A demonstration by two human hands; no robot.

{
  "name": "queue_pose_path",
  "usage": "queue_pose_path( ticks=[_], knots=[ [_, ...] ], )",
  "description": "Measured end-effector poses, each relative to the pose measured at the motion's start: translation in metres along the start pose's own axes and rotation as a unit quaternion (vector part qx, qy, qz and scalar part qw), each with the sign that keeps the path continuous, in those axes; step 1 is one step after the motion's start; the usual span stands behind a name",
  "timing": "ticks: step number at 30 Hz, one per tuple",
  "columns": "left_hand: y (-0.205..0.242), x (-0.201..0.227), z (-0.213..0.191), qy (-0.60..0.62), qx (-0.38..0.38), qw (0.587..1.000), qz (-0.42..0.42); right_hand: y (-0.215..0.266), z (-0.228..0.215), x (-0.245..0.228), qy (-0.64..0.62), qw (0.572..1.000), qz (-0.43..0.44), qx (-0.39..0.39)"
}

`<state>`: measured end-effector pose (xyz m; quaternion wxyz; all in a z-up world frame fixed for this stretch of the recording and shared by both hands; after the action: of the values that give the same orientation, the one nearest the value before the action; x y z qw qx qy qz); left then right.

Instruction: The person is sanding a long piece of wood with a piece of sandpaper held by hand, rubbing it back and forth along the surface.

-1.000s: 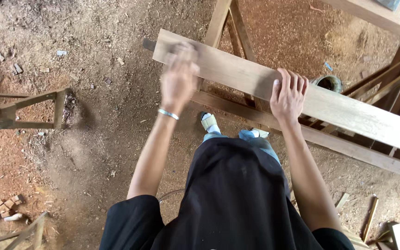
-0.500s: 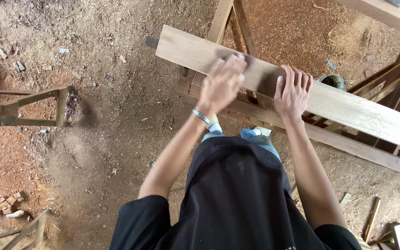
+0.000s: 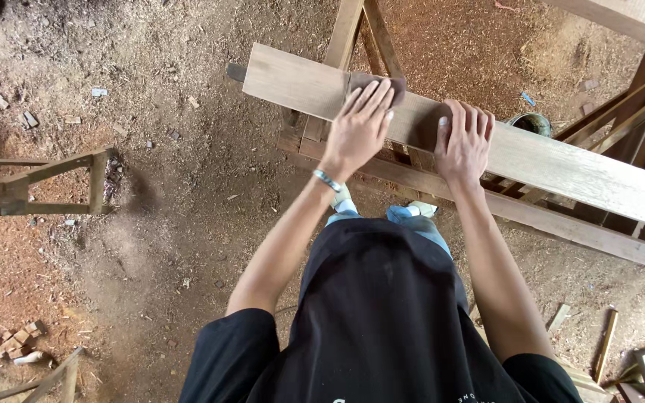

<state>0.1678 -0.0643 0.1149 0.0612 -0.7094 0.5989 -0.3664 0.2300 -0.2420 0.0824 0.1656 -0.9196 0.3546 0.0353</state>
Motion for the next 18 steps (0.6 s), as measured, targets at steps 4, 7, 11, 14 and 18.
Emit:
queue_pose_path(
  ticks=[4, 7, 11, 14, 18],
  knots=[
    [-0.009, -0.073, -0.002, 0.010, -0.157, 0.979, -0.127, -0.002, 0.003, 0.002, -0.011, 1.000, 0.000, 0.002],
    [-0.015, -0.154, -0.003, -0.072, -0.220, 0.932, -0.279, 0.001, 0.001, 0.001, -0.008, 1.000, -0.004, 0.008],
    [-0.027, -0.127, -0.018, -0.182, 0.016, 0.970, -0.158, 0.003, 0.003, 0.001, -0.001, 1.000, -0.001, 0.002],
    [-0.005, -0.083, 0.015, -0.021, -0.145, 0.958, -0.247, -0.001, 0.001, 0.001, 0.004, 1.000, -0.007, 0.011],
    [0.021, -0.010, -0.017, -0.004, -0.092, 0.996, -0.015, -0.001, -0.001, 0.000, -0.008, 1.000, -0.008, 0.011]
  ],
)
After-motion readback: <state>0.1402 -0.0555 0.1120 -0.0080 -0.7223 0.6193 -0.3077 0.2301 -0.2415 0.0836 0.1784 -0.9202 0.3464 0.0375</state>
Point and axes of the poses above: each hand's wrist, its own y-axis away from the middle knuckle, its own z-axis out of the palm, x = y × z, the point moved 9 cm from there along -y, towards the middle knuckle, and after that the axes turned 15 degrees about -z, right-handed, at the moved point
